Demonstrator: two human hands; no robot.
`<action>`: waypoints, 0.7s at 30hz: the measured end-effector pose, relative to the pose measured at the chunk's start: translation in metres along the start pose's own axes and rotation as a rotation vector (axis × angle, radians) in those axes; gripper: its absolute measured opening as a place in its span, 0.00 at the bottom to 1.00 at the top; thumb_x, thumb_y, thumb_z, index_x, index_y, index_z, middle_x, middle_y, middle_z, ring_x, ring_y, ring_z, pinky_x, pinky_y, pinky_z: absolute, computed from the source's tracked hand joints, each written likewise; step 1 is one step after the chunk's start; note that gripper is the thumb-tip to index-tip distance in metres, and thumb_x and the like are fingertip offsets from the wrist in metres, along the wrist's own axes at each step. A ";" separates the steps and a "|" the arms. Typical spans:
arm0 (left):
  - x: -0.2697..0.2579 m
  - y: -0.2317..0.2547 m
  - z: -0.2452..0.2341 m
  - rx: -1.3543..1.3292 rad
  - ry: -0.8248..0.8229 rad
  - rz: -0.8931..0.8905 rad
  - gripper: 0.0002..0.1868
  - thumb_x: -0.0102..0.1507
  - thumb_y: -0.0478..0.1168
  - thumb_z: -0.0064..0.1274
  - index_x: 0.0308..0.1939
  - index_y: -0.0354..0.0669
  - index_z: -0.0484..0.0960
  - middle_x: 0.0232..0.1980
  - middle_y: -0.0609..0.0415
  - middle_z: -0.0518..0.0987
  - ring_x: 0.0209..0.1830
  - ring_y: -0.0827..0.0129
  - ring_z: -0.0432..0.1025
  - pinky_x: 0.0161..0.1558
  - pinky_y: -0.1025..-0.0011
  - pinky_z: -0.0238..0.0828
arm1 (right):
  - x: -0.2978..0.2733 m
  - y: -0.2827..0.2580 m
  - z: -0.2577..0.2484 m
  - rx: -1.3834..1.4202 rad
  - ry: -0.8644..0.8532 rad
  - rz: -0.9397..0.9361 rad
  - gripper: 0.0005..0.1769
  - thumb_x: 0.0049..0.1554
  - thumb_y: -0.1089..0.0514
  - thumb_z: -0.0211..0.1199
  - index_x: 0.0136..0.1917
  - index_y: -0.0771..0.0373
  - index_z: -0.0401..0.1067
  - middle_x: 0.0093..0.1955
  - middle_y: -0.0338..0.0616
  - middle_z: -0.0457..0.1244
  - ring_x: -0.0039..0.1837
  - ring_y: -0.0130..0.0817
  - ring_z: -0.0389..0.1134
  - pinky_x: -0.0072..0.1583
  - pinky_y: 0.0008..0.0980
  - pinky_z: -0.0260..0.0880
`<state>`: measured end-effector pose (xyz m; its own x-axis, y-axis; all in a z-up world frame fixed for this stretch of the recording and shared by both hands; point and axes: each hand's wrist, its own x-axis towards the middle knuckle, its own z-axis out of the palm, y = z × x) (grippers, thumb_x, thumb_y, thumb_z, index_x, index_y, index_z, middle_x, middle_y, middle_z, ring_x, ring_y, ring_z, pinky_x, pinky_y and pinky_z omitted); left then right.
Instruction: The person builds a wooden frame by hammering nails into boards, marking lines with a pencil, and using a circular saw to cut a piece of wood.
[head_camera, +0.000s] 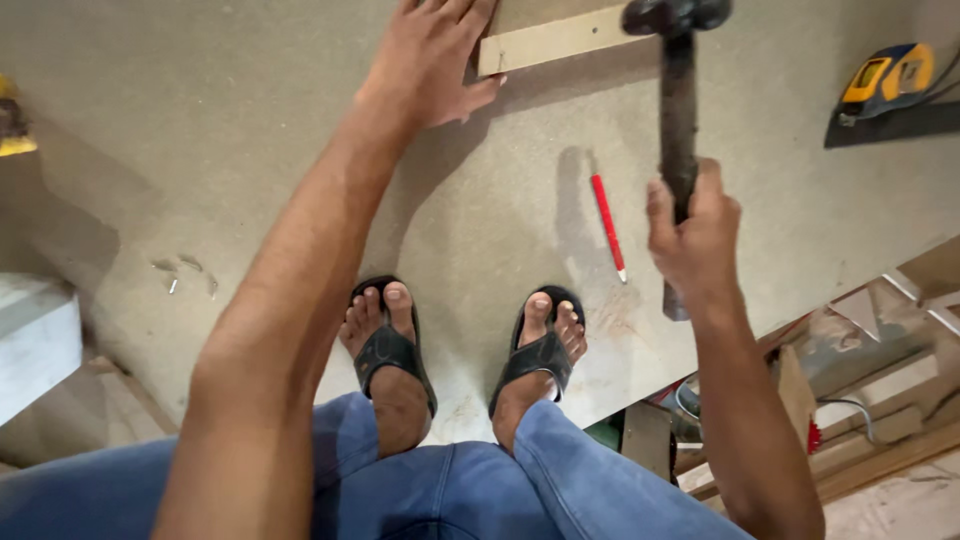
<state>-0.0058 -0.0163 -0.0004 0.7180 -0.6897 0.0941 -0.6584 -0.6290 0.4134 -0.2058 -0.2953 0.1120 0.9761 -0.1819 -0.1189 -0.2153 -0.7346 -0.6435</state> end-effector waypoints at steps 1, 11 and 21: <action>-0.001 0.002 0.002 -0.028 -0.012 -0.016 0.46 0.61 0.55 0.66 0.74 0.30 0.69 0.69 0.41 0.73 0.70 0.51 0.64 0.70 0.52 0.55 | 0.000 -0.005 0.000 -0.005 -0.008 -0.012 0.10 0.67 0.63 0.62 0.58 0.69 0.64 0.35 0.48 0.65 0.37 0.35 0.70 0.41 0.35 0.68; 0.001 0.000 0.003 0.027 -0.003 0.008 0.53 0.59 0.55 0.65 0.80 0.32 0.58 0.81 0.40 0.60 0.82 0.54 0.50 0.79 0.52 0.37 | -0.019 -0.060 0.000 0.034 0.080 -0.273 0.12 0.69 0.63 0.59 0.62 0.69 0.63 0.33 0.47 0.64 0.36 0.38 0.73 0.40 0.35 0.70; 0.001 -0.002 -0.003 0.003 0.015 0.043 0.55 0.58 0.55 0.68 0.80 0.32 0.58 0.83 0.42 0.57 0.85 0.57 0.47 0.81 0.50 0.36 | 0.001 -0.062 0.004 -0.055 -0.087 -0.218 0.14 0.66 0.62 0.59 0.59 0.73 0.61 0.33 0.54 0.65 0.33 0.48 0.70 0.35 0.45 0.68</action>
<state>-0.0033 -0.0150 0.0014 0.6920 -0.7109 0.1255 -0.6896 -0.5996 0.4060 -0.1916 -0.2468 0.1486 0.9980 0.0402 -0.0484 0.0017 -0.7853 -0.6191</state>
